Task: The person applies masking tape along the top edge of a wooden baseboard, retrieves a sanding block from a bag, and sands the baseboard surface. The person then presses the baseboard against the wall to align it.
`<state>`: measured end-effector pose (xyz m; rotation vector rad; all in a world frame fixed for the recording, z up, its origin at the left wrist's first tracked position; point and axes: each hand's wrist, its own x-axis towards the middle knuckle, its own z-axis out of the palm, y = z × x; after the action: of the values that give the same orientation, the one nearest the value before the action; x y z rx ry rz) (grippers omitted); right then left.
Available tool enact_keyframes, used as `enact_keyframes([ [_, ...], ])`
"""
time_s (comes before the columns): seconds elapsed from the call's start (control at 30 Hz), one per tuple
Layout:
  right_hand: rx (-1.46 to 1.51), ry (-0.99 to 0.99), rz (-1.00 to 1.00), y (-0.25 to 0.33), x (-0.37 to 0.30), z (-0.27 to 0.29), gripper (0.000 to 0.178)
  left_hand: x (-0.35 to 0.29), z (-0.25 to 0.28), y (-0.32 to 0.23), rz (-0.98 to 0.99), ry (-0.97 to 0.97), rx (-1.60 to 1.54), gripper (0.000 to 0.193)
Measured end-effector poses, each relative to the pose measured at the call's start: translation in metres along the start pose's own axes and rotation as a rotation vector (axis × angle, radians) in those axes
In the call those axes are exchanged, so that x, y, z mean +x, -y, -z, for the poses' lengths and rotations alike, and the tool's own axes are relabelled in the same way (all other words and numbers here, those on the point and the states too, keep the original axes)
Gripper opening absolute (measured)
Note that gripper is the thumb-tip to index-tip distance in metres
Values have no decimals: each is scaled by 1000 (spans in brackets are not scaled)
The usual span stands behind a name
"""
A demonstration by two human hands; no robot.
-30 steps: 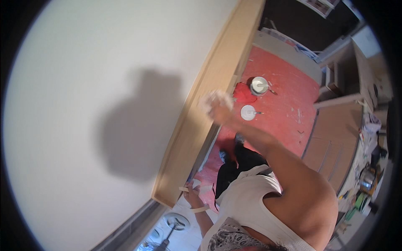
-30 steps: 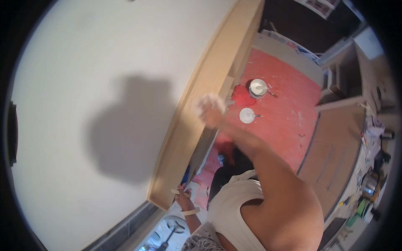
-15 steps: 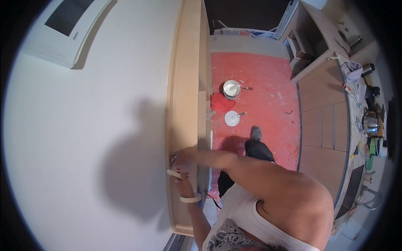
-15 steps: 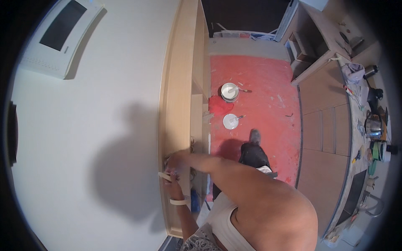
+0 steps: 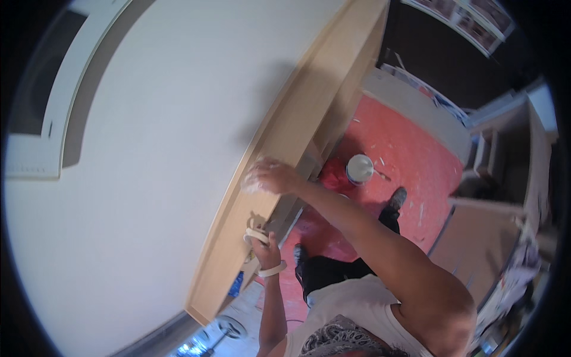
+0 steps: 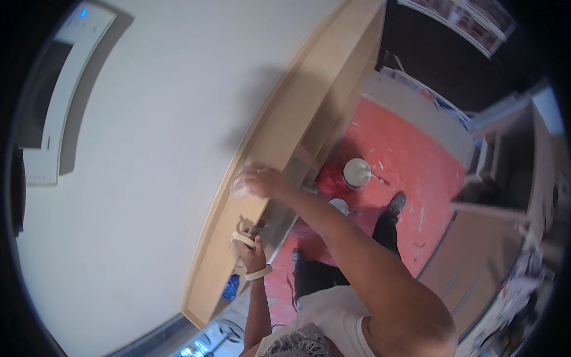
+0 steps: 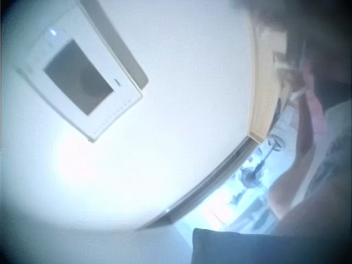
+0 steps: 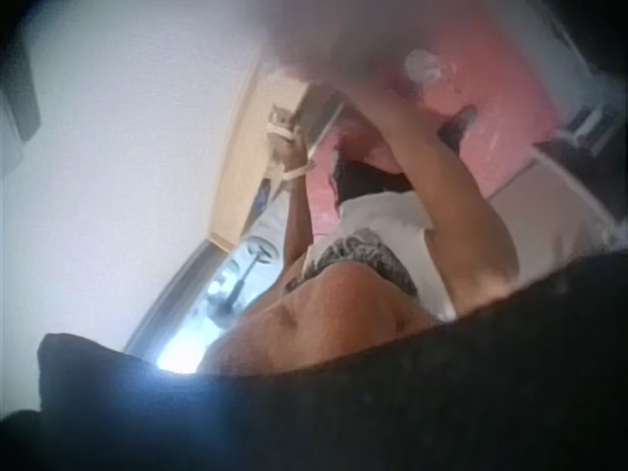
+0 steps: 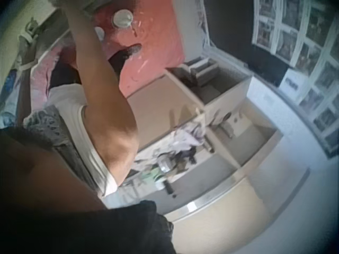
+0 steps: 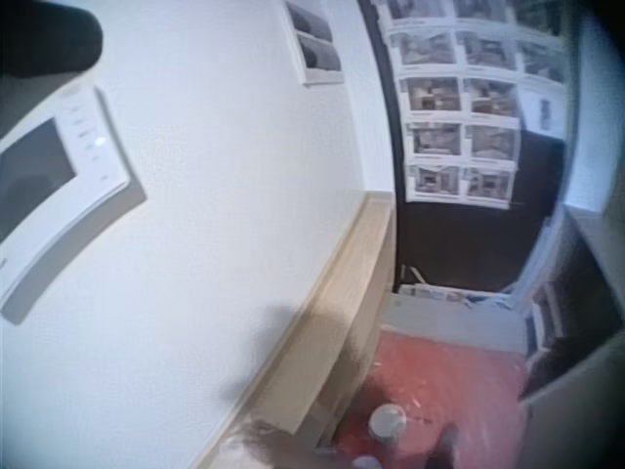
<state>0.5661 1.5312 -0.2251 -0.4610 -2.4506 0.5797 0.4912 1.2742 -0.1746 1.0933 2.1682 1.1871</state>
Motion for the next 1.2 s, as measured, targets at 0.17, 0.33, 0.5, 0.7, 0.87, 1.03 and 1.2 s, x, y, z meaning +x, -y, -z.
enact_keyframes([
  [0.17,-134,128,-73,-135,10,108,34,-105,-66,-40,350,-132,10,39],
  [0.33,-239,-59,-303,-288,-9,176,38,-205,-119,-95,439,-223,-209,38],
  [0.5,-451,31,-514,-344,-37,214,43,-251,-152,-132,580,-340,-245,42],
  [0.7,-292,125,-625,-271,-21,137,40,-224,-210,-161,564,-380,-345,38],
  [0.87,-11,229,106,-200,-13,117,41,-121,-252,-209,424,-298,-317,39],
  [1.03,168,294,196,-326,10,201,39,-48,-297,-220,380,-411,-248,37],
  [1.2,-123,299,148,-516,10,357,41,14,-375,-266,689,-497,-450,38],
])
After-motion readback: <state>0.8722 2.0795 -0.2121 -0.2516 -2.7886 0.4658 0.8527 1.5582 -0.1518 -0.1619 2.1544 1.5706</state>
